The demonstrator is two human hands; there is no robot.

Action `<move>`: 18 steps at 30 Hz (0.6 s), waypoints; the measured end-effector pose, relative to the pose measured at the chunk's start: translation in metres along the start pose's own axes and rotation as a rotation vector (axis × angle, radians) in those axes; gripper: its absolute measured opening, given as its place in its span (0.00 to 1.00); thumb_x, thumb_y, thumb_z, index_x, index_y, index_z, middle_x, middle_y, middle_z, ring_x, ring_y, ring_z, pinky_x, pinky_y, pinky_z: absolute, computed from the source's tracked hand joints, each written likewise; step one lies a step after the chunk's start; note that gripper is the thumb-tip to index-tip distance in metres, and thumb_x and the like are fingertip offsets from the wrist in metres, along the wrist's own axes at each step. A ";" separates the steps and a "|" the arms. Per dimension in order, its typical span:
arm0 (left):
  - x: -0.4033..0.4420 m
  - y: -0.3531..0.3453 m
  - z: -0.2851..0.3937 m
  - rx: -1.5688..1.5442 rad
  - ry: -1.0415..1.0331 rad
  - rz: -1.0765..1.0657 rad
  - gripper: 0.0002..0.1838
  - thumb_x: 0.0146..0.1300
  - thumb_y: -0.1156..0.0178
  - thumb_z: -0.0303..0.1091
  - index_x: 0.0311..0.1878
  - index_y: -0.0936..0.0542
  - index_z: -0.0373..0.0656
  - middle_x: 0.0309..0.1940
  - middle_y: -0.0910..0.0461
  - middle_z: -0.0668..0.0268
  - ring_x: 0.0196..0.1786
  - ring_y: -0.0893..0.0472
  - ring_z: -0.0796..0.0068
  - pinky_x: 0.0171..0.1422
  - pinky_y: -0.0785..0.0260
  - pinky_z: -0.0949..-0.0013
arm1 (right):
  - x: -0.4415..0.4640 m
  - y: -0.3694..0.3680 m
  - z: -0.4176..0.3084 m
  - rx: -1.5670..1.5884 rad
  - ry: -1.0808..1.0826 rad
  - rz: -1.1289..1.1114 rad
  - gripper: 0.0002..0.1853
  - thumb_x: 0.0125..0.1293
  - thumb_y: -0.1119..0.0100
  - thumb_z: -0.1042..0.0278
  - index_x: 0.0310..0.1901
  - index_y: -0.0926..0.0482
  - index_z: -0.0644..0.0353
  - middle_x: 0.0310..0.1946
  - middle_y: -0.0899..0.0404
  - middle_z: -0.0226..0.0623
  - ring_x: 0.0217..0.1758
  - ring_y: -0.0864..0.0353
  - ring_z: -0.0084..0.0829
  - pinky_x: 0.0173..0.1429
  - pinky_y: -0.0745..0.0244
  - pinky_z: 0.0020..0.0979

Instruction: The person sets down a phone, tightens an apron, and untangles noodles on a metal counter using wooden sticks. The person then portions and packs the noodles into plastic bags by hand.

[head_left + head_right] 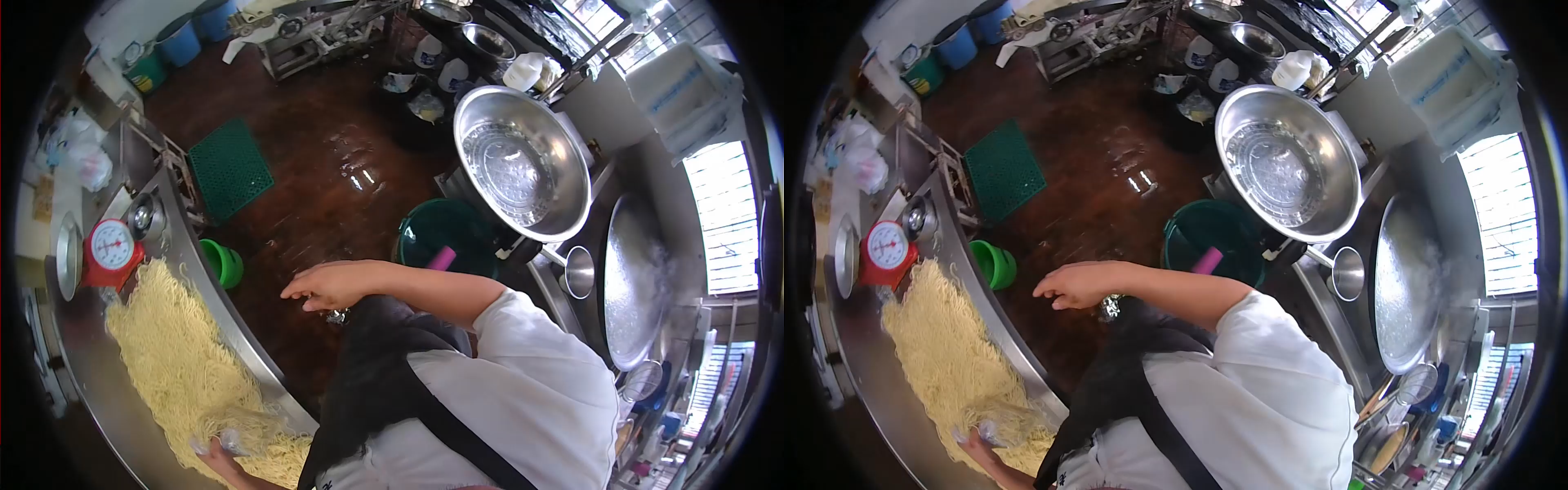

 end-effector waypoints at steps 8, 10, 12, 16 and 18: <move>0.101 -0.060 0.018 0.027 0.005 -0.014 0.33 0.59 0.45 0.20 0.71 0.36 0.29 0.61 0.25 0.52 0.58 0.23 0.60 0.65 0.30 0.60 | 0.017 0.035 0.026 0.036 -0.114 0.000 0.24 0.70 0.39 0.66 0.66 0.27 0.58 0.56 0.20 0.43 0.60 0.21 0.44 0.64 0.26 0.40; 0.118 -0.073 0.033 0.012 -0.014 -0.042 0.33 0.59 0.45 0.20 0.70 0.35 0.29 0.60 0.25 0.52 0.58 0.23 0.60 0.65 0.30 0.60 | 0.044 0.044 0.020 0.004 -0.081 -0.025 0.24 0.70 0.39 0.65 0.66 0.27 0.59 0.57 0.21 0.45 0.63 0.24 0.46 0.67 0.29 0.41; 0.147 -0.081 0.033 -0.006 0.011 -0.104 0.33 0.58 0.45 0.19 0.70 0.36 0.29 0.61 0.25 0.52 0.58 0.23 0.59 0.65 0.30 0.60 | 0.069 0.054 0.020 -0.060 -0.042 -0.020 0.25 0.70 0.40 0.64 0.67 0.27 0.59 0.58 0.22 0.45 0.63 0.24 0.47 0.68 0.29 0.42; 0.193 -0.066 0.026 0.035 0.002 0.129 0.34 0.58 0.46 0.20 0.71 0.37 0.28 0.61 0.25 0.52 0.58 0.23 0.59 0.65 0.30 0.61 | 0.135 0.073 0.014 -0.136 -0.069 -0.098 0.25 0.70 0.40 0.63 0.67 0.27 0.58 0.60 0.22 0.45 0.64 0.24 0.48 0.68 0.29 0.44; 0.219 -0.068 0.015 -0.079 -0.016 0.093 0.35 0.58 0.46 0.20 0.71 0.37 0.27 0.61 0.26 0.52 0.58 0.23 0.59 0.65 0.31 0.62 | 0.171 0.085 0.000 -0.238 -0.035 -0.144 0.24 0.71 0.41 0.66 0.67 0.28 0.60 0.60 0.23 0.47 0.65 0.25 0.49 0.68 0.30 0.44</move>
Point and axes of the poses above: each hand's wrist, its own x-axis towards the middle knuckle, its own y-axis out of the back of the hand, z = x × y, the point moved 8 cm from there along x, towards the middle knuckle
